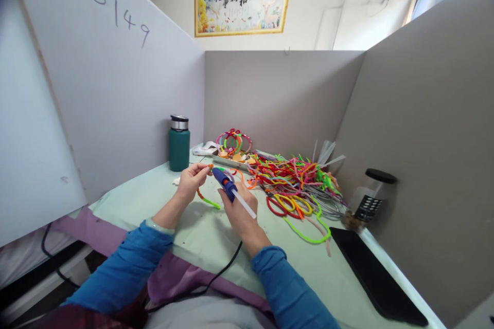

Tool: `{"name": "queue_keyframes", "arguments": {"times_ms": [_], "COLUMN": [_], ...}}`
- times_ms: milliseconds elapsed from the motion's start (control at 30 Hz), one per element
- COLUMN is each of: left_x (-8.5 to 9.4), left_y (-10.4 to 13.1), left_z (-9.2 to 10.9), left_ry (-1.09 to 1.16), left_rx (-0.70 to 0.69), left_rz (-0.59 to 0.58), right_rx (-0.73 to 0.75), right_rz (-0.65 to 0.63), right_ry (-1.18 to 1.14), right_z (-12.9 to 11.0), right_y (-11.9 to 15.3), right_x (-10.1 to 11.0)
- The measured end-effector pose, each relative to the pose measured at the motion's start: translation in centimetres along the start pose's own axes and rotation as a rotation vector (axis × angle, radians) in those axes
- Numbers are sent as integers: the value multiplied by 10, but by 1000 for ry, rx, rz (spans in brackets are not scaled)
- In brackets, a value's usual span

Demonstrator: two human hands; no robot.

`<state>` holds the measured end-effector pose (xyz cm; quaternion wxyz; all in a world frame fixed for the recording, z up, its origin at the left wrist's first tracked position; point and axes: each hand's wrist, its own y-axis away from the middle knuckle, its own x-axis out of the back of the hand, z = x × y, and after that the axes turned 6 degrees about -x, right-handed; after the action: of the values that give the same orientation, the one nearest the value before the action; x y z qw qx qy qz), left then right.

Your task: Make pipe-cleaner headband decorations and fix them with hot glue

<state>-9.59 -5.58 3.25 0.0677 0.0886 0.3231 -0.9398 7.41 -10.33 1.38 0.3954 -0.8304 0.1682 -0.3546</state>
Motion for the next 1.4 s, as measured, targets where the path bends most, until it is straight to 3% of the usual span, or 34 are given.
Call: {"name": "queue_keyframes", "arguments": {"times_ms": [1400], "left_x": [0], "left_y": [-1], "left_z": [-2], "left_ry": [7], "left_rx": [-6], "left_rz": [-2], "right_rx": [-32], "right_rz": [4], "right_ry": [12], "right_z": [-5], "right_y": [-1], "right_x": [3]}}
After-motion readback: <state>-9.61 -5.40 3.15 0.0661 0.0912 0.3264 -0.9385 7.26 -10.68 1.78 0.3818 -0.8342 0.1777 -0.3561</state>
